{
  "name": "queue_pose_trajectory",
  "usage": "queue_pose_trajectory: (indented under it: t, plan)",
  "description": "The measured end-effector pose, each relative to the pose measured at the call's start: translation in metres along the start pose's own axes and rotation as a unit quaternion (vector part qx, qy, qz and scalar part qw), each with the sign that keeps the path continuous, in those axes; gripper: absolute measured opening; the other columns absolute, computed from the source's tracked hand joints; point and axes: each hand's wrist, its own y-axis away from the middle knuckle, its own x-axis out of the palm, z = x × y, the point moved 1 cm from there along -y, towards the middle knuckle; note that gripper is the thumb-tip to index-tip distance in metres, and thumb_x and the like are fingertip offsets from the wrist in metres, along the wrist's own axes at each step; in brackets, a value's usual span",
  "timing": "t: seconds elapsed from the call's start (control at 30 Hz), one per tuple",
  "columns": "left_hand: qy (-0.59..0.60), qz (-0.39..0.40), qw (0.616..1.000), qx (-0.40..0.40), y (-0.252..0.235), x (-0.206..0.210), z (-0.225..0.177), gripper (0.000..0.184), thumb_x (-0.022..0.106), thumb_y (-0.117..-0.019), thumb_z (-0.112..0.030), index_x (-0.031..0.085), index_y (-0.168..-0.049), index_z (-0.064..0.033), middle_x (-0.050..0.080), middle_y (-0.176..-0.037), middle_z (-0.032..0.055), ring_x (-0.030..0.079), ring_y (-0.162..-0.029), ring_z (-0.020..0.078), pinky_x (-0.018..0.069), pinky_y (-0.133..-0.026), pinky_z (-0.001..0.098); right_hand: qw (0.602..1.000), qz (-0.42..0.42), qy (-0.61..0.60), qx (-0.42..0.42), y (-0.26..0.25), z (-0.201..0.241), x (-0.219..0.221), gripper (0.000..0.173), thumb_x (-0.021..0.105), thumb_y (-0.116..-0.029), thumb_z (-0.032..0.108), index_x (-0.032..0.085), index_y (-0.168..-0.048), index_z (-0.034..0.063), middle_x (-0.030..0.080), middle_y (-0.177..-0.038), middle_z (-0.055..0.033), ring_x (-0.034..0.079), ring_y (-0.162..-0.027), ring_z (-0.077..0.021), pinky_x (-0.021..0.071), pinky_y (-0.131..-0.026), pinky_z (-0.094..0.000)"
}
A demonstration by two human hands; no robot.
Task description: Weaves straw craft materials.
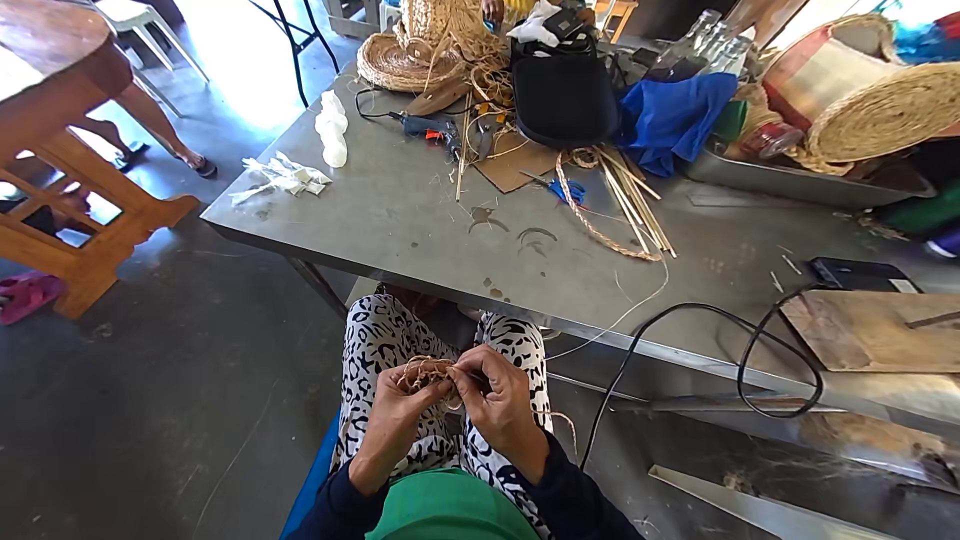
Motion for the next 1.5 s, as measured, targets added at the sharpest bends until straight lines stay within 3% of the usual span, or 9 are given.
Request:
queue_pose_trajectory:
  t: [0.47, 0.73, 0.93, 1.03, 1.13, 1.27, 1.4, 1.5]
  plan:
    - [-0.023, -0.013, 0.999, 0.026, 0.0, -0.001, 0.005, 0.019, 0.071, -0.0837, 0.003, 0.081, -0.096, -0.0083, 0.078, -0.094, 0.0018, 0.073, -0.085, 0.0068, 0.0611, -0.079, 0.0244, 0.999, 0.003, -0.033, 0.012, 0.004, -0.003, 0.001, 0.011, 0.065, -0.0972, 0.01, 0.065, -0.093, -0.0009, 0.068, -0.094, -0.0083, 0.066, -0.09, -0.004, 0.054, -0.083, -0.0136]
    - [-0.076, -0.029, 0.995, 0.06, -0.002, -0.009, 0.009, 0.02, 0.069, -0.0843, 0.005, 0.079, -0.098, -0.0049, 0.078, -0.098, 0.0017, 0.073, -0.09, 0.0068, 0.061, -0.082, 0.0248, 0.999, 0.036, 0.031, 0.021, 0.0, 0.002, -0.001, 0.012, 0.068, -0.0933, 0.011, 0.07, -0.09, 0.0, 0.067, -0.089, -0.0082, 0.064, -0.081, -0.004, 0.0521, -0.075, -0.0114]
    - [-0.095, -0.021, 0.992, 0.08, 0.001, -0.011, 0.009, 0.02, 0.069, -0.0846, 0.004, 0.08, -0.097, -0.0074, 0.078, -0.096, -0.0008, 0.073, -0.088, 0.0056, 0.0611, -0.082, 0.0244, 0.986, 0.089, -0.03, 0.137, -0.007, 0.005, -0.003, 0.025, 0.062, -0.0929, 0.009, 0.067, -0.113, -0.0048, 0.065, -0.083, -0.0047, 0.059, -0.069, -0.0014, 0.051, -0.065, -0.0149]
    - [-0.09, -0.022, 0.993, 0.077, 0.0, -0.012, 0.008, 0.02, 0.07, -0.0836, 0.004, 0.08, -0.098, -0.0067, 0.078, -0.097, 0.0005, 0.073, -0.089, 0.0069, 0.0613, -0.082, 0.0252, 0.991, 0.083, 0.005, 0.106, -0.01, 0.007, -0.007, 0.021, 0.063, -0.0869, 0.006, 0.07, -0.105, -0.0035, 0.065, -0.081, -0.0048, 0.057, -0.066, -0.0013, 0.0484, -0.06, -0.013]
    - [-0.067, -0.017, 0.996, 0.056, 0.0, -0.013, 0.007, 0.019, 0.07, -0.0854, 0.002, 0.08, -0.099, -0.0067, 0.078, -0.1, 0.0019, 0.073, -0.091, 0.0077, 0.061, -0.083, 0.0257, 0.993, 0.066, 0.089, 0.033, -0.007, 0.009, -0.008, 0.012, 0.068, -0.0893, 0.012, 0.076, -0.091, 0.0027, 0.069, -0.079, -0.0057, 0.063, -0.069, -0.006, 0.0518, -0.065, -0.0158]
    - [0.013, -0.029, 0.999, -0.013, 0.002, -0.009, 0.002, 0.022, 0.065, -0.0877, 0.006, 0.08, -0.095, -0.0075, 0.078, -0.097, 0.0029, 0.073, -0.086, 0.0074, 0.061, -0.079, 0.0245, 0.992, 0.061, 0.111, -0.027, 0.0, 0.01, -0.008, 0.012, 0.067, -0.091, 0.014, 0.075, -0.09, 0.0042, 0.065, -0.076, -0.0052, 0.062, -0.069, -0.0082, 0.0515, -0.066, -0.016]
    - [0.055, -0.048, 0.996, -0.047, 0.003, -0.007, -0.001, 0.023, 0.065, -0.0862, 0.009, 0.08, -0.094, -0.0063, 0.077, -0.093, 0.0045, 0.073, -0.082, 0.0084, 0.0615, -0.076, 0.0251, 0.995, 0.064, 0.072, -0.015, 0.003, 0.012, -0.012, 0.009, 0.065, -0.089, 0.007, 0.072, -0.089, 0.0015, 0.067, -0.082, -0.007, 0.063, -0.074, -0.0055, 0.0519, -0.07, -0.0122]
    - [0.048, -0.061, 0.996, -0.05, 0.002, -0.005, -0.003, 0.023, 0.064, -0.0852, 0.011, 0.079, -0.092, -0.0053, 0.077, -0.091, 0.0048, 0.073, -0.08, 0.0083, 0.0614, -0.075, 0.0243, 0.996, 0.061, 0.067, 0.01, 0.006, 0.014, -0.013, 0.008, 0.065, -0.0866, 0.008, 0.071, -0.087, 0.002, 0.065, -0.08, -0.0059, 0.06, -0.069, -0.0032, 0.0487, -0.063, -0.0111]
